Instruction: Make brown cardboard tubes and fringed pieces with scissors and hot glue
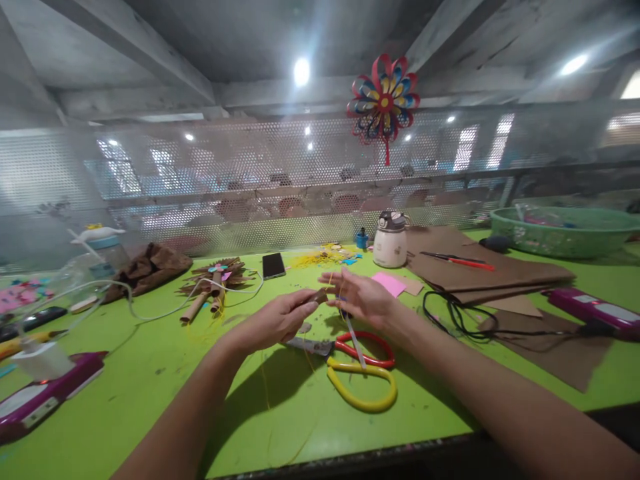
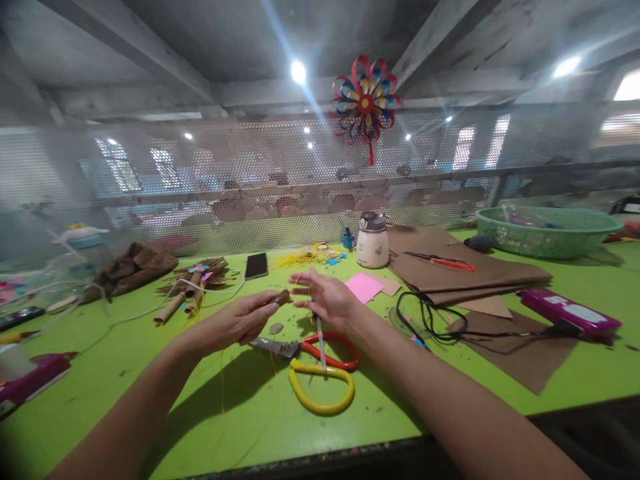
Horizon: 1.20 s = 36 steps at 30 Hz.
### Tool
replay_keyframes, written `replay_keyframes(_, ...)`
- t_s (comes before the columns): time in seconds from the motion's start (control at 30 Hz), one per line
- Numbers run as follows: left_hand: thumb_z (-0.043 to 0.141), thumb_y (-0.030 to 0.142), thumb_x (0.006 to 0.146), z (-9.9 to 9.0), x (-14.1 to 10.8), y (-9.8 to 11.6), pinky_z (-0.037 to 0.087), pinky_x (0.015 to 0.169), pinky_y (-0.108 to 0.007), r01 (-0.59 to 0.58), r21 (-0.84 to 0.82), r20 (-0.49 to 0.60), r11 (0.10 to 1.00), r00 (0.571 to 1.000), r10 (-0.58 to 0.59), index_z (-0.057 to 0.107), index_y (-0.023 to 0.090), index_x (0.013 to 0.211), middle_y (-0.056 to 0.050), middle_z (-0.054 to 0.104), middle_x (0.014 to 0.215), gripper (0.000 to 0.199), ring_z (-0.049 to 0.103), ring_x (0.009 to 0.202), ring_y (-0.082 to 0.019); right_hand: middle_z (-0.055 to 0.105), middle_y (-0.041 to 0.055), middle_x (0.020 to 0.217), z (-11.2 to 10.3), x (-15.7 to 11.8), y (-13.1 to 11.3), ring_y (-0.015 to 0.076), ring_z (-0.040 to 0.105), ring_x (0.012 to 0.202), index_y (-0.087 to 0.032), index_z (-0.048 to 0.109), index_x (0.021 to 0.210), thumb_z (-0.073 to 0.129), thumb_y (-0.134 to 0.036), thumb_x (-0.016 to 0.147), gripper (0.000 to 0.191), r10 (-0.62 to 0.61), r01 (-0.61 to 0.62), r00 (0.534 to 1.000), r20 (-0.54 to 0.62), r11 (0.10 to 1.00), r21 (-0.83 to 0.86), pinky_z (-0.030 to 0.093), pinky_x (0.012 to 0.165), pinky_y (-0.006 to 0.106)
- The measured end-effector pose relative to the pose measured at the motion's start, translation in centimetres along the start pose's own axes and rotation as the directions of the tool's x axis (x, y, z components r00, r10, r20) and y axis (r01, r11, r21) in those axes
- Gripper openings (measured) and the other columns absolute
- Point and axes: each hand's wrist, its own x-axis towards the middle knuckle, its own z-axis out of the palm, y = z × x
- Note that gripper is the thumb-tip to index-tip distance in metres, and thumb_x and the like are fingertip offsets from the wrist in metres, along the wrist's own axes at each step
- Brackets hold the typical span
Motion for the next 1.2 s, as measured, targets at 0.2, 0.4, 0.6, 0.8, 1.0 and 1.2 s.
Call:
replay_keyframes(0.2,0.043,0.05,0.089,0.2,0.0,-0.3,0.033,0.045,-0.02,0.018,0.081,-0.008,0.997,1.0,-0.018,0.055,0.019,0.119,0.003,0.05,0.061,0.045,0.037,0.048,-0.009,0.07,0.0057,0.083,-1.4,0.3,-3.0,0.0171,0.062,0.09,-0.019,0.068,0.079,0.05,-0.026,0.09,0.023,-0.263,0.272,0.96,-0.093,0.957,0.102,0.044,0.093,0.037)
replay_keyframes(0.4,0.044,0.048,0.089,0.3,0.2,-0.5,0.042,0.058,-0.022,-0.055,0.091,-0.018,0.994,0.998,0.057,0.057,0.018,0.121,0.0,0.056,0.061,0.046,0.052,0.066,-0.015,0.069,0.0076,0.079,-1.0,-0.1,-3.7,0.017,0.064,0.083,-0.016,0.068,0.076,0.054,-0.023,0.088,0.019,-0.305,0.318,0.945,-0.117,0.941,0.117,0.046,0.093,0.037)
replay_keyframes(0.6,0.045,0.048,0.089,0.1,0.5,-1.5,0.039,0.095,-0.033,-0.033,0.123,0.033,0.992,0.999,0.029,0.055,0.021,0.124,-0.009,0.058,0.126,0.045,0.052,0.111,-0.021,0.069,0.0051,0.077,0.0,-0.7,-3.9,0.0156,0.063,0.078,-0.017,0.066,0.076,0.056,-0.024,0.086,0.016,-0.347,0.355,0.934,-0.086,0.929,0.105,0.047,0.09,0.038)
replay_keyframes(0.8,0.044,0.048,0.089,-0.1,0.3,-1.6,0.037,0.098,-0.032,-0.004,0.152,0.029,0.988,1.0,0.0,0.054,0.022,0.125,-0.008,0.054,0.132,0.046,0.05,0.115,-0.021,0.059,-0.0024,0.055,0.6,-1.2,-3.8,0.0114,0.055,0.053,-0.019,0.061,0.075,0.057,-0.031,0.085,0.017,-0.367,0.366,0.93,0.002,0.93,0.042,0.049,0.062,0.03)
replay_keyframes(1.0,0.041,0.049,0.09,0.7,0.2,0.1,0.047,0.072,-0.027,-0.018,0.154,0.045,0.988,0.999,0.011,0.057,0.021,0.122,-0.006,0.067,0.09,0.045,0.058,0.088,-0.019,0.032,-0.0115,0.033,-0.5,-1.1,-4.7,0.0047,0.018,0.032,-0.017,0.057,0.069,0.057,-0.028,0.085,0.019,-0.361,0.359,0.931,-0.051,0.932,-0.05,0.021,0.036,0.019)
replay_keyframes(1.2,0.036,0.047,0.093,2.7,1.0,0.4,0.037,0.097,-0.034,-0.108,0.223,0.019,0.969,0.994,0.106,0.054,0.022,0.123,-0.007,0.058,0.125,0.044,0.053,0.11,-0.021,0.027,-0.0128,0.03,-1.9,-0.2,-5.0,0.0043,0.015,0.03,-0.018,0.053,0.065,0.055,-0.026,0.086,0.023,-0.385,0.376,0.899,-0.209,0.923,-0.087,0.018,0.034,0.018)
